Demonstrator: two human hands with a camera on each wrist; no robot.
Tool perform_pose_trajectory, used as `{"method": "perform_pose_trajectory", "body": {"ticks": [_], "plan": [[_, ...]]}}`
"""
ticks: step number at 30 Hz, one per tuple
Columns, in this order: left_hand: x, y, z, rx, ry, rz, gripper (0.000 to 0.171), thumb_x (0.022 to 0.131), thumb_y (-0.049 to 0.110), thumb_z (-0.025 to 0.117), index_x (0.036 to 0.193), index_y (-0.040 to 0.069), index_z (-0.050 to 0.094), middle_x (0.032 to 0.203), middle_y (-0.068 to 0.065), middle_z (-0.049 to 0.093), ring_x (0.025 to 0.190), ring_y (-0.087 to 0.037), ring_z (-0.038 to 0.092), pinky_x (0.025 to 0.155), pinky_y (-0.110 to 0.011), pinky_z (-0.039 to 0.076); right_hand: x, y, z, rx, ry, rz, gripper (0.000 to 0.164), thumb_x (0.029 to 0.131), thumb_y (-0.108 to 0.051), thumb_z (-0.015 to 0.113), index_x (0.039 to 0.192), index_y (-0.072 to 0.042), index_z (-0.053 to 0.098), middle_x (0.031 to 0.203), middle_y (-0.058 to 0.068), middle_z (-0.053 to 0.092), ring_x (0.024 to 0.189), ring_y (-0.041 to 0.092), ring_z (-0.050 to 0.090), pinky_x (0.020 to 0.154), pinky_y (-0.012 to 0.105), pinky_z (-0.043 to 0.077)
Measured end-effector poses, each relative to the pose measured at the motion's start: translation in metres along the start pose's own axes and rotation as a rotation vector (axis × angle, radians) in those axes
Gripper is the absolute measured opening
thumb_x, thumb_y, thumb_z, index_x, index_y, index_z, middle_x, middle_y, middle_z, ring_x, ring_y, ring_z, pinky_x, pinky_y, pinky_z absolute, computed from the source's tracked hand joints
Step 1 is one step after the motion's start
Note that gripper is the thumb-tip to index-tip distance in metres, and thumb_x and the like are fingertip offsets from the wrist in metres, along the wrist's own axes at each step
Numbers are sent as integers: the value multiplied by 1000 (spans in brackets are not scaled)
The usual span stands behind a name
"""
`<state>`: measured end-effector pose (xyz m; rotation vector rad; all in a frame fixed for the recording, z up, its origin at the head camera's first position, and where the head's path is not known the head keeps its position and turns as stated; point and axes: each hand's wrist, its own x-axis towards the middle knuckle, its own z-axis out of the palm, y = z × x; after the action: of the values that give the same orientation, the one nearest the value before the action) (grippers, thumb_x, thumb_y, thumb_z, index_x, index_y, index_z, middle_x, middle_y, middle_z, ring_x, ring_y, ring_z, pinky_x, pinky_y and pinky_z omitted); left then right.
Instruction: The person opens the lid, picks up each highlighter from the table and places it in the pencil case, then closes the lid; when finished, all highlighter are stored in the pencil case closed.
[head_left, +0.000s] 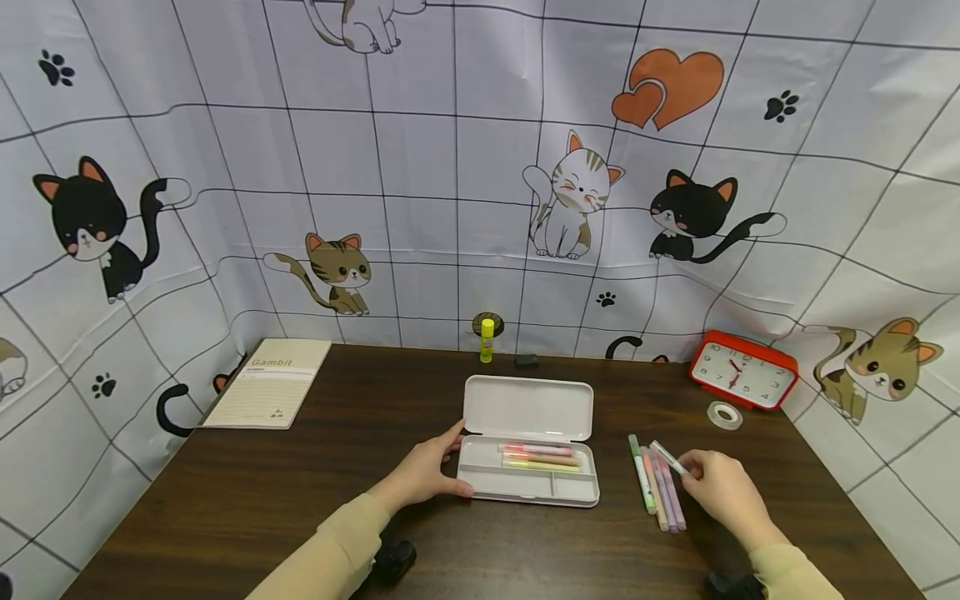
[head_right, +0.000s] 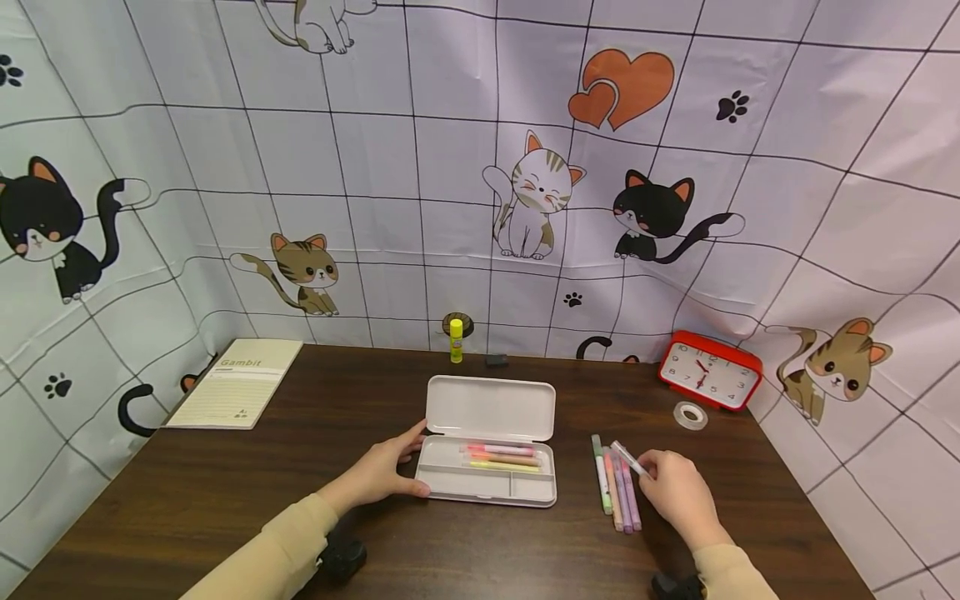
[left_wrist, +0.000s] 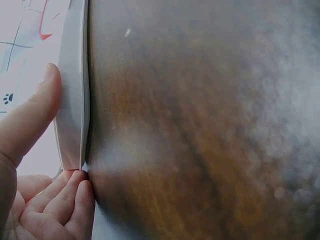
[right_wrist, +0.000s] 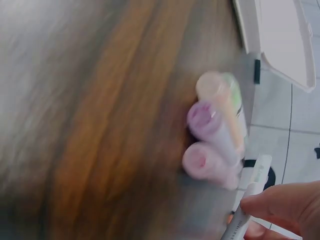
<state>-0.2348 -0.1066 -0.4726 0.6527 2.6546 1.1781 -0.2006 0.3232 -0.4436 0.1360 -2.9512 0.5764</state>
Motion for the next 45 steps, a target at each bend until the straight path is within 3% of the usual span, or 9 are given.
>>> {"method": "perform_pose_trajectory", "body": {"ticks": [6,16,24,41,45], "plan": [[2,1,0,0,-4,2,107,70,33,84,151,2,21,140,-18,48,125,-31,51,100,-44,45,2,-13,0,-3,-6,-29,13,79,-2,66,91,-1,71,67,-1,48,58,14,40,49,27,30],[1,3,1,-5,-14,-8,106,71,32,84,151,3,20,140,-18,48,125,-31,50,100,-44,44,6,-29,3,-41,-14,-85,12,81,-8,71,92,-4,72,75,1,59,66,14,50,55,32,43],[1,3,1,-10,-20,-13,107,71,32,84,151,4,20,140,-18,47,125,-32,50,100,-44,44,12,-47,7,-42,-15,-112,15,78,-4,67,92,-7,72,78,1,60,69,15,56,58,34,47],[0,2,-1,5,-16,-9,107,71,33,83,151,1,20,140,-18,47,125,-32,50,100,-44,44,29,-98,31,-6,0,-210,15,76,-3,72,89,-10,74,72,-4,54,63,10,45,54,26,40],[-1,2,-1,2,-18,-7,107,71,33,84,151,1,20,140,-18,47,125,-32,50,100,-43,45,31,-109,35,-13,-7,-236,14,76,-4,73,87,-11,73,70,-5,52,63,9,44,56,30,41]]}}
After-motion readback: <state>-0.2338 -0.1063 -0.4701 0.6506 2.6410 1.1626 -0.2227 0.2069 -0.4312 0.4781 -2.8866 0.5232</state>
